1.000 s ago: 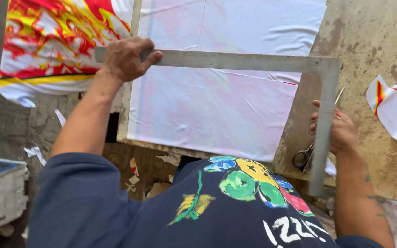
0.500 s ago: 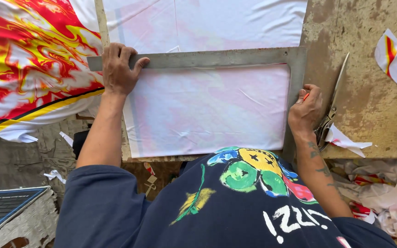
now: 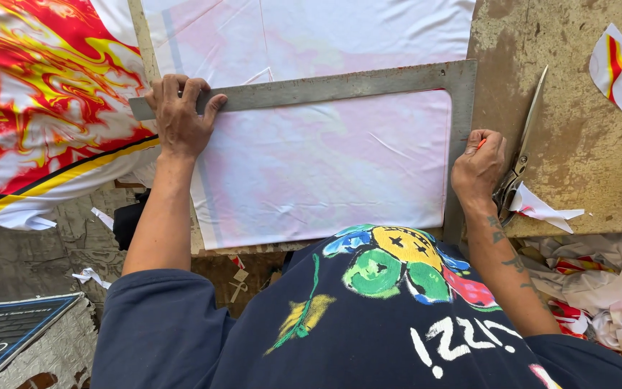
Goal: The person uses a ruler and chalk to mark lines on a piece of white fabric and then uses large scissors to cut out a specific pattern shape.
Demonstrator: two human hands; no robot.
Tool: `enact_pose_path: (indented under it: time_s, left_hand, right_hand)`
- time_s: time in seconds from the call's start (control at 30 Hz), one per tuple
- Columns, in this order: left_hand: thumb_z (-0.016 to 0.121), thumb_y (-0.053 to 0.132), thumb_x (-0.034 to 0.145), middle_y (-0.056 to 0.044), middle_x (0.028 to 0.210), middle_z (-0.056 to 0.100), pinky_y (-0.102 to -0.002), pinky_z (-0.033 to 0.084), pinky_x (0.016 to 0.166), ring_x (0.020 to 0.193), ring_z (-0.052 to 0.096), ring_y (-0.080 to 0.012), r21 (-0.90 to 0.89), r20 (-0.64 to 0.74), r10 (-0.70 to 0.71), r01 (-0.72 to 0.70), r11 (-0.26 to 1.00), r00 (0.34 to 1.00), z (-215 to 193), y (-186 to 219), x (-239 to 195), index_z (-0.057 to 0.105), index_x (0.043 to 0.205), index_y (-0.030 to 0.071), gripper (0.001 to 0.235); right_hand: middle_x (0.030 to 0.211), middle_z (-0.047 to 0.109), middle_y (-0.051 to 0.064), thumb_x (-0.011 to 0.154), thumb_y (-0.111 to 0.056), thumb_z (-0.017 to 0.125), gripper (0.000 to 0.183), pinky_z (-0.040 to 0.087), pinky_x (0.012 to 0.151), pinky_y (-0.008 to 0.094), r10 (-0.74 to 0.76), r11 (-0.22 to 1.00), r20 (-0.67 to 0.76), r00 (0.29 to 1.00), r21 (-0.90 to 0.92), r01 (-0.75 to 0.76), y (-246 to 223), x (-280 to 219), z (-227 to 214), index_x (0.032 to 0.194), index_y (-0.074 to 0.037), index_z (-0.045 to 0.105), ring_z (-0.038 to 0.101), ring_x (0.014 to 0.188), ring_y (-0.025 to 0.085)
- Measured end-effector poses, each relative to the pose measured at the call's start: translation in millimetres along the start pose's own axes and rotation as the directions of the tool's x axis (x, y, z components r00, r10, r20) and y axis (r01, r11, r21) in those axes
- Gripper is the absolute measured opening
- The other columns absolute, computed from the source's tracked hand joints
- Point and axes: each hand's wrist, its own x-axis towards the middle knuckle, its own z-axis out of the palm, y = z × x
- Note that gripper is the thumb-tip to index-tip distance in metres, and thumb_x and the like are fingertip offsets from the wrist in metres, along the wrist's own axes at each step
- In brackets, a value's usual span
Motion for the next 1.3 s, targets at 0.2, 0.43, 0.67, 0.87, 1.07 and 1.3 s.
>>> enact_pose_path:
  time_s: [0.2,0.43,0.67,0.87,1.07,1.3]
  left_hand:
    - [0.09,0.05,0.11,-0.006,0.111,0.059,-0.046,0.04,0.093,0.104,0.054,-0.0289,0.016,0.005,0.014,-0.014,1.0,1.0,-0.1,-1.0,-0.8,0.073,0.11,0.019,0.035]
    - [0.09,0.048,0.107,-0.006,0.111,0.06,-0.045,0.038,0.094,0.105,0.055,-0.0283,0.002,0.013,-0.019,0.019,1.0,1.0,-1.7,3.5,0.4,0.073,0.11,0.02,0.033]
    - [0.078,0.033,0.109,-0.016,0.128,0.064,-0.048,0.047,0.108,0.121,0.059,-0.0338,-0.146,-0.075,-0.041,0.03,0.989,0.996,-4.9,92.3,10.5,0.072,0.129,0.011,0.03]
    - [0.069,0.053,0.112,-0.021,0.155,0.056,-0.06,0.044,0.127,0.144,0.053,-0.0431,-0.042,0.105,-0.056,0.06,0.997,0.993,17.9,183.5,-6.3,0.063,0.155,0.02,0.054]
    - [0.059,0.061,0.112,-0.02,0.155,0.062,-0.062,0.048,0.127,0.145,0.06,-0.0465,0.023,0.05,-0.141,0.14,0.99,0.989,32.8,195.2,-15.5,0.06,0.156,0.021,0.059]
    - [0.077,0.052,0.105,-0.023,0.145,0.069,-0.062,0.046,0.128,0.141,0.064,-0.0462,-0.066,-0.001,-0.167,0.167,0.984,0.986,26.4,199.0,-8.5,0.069,0.143,0.008,0.059]
  right_hand:
    - [0.112,0.063,0.018,0.113,-0.005,0.052,0.009,0.049,0.086,0.053,0.004,1.0,0.0,1.0,-0.017,-0.004,2.1,-3.5,0.4,0.112,-0.002,0.06,0.06,0.1,0.039]
    - [0.109,0.061,0.016,0.109,0.0,0.049,0.007,0.048,0.081,0.052,-0.048,0.999,-0.013,0.999,0.018,0.048,3.0,0.3,-1.6,0.109,-0.002,0.056,0.059,0.095,0.036]
    - [0.111,0.057,0.013,0.119,-0.024,0.073,0.028,0.051,0.086,0.045,0.102,0.97,-0.049,0.994,0.226,-0.089,-58.5,52.7,-15.1,0.133,-0.007,0.056,0.059,0.095,0.031]
    - [0.124,0.07,0.017,0.113,0.003,0.063,0.043,0.066,0.084,0.037,-0.294,0.792,0.249,0.923,0.604,0.089,-210.0,89.9,21.2,0.154,-0.003,0.053,0.074,0.102,0.026]
    - [0.107,0.082,0.017,0.107,0.007,0.076,0.011,0.063,0.081,0.04,-0.745,0.589,0.13,0.655,0.589,0.554,-296.0,80.5,98.0,0.116,0.001,0.08,0.076,0.097,0.031]
    - [0.103,0.079,0.012,0.113,0.0,0.065,0.017,0.058,0.069,0.044,-0.822,0.552,0.142,0.551,0.434,0.712,-294.8,67.0,136.1,0.118,-0.006,0.08,0.067,0.089,0.035]
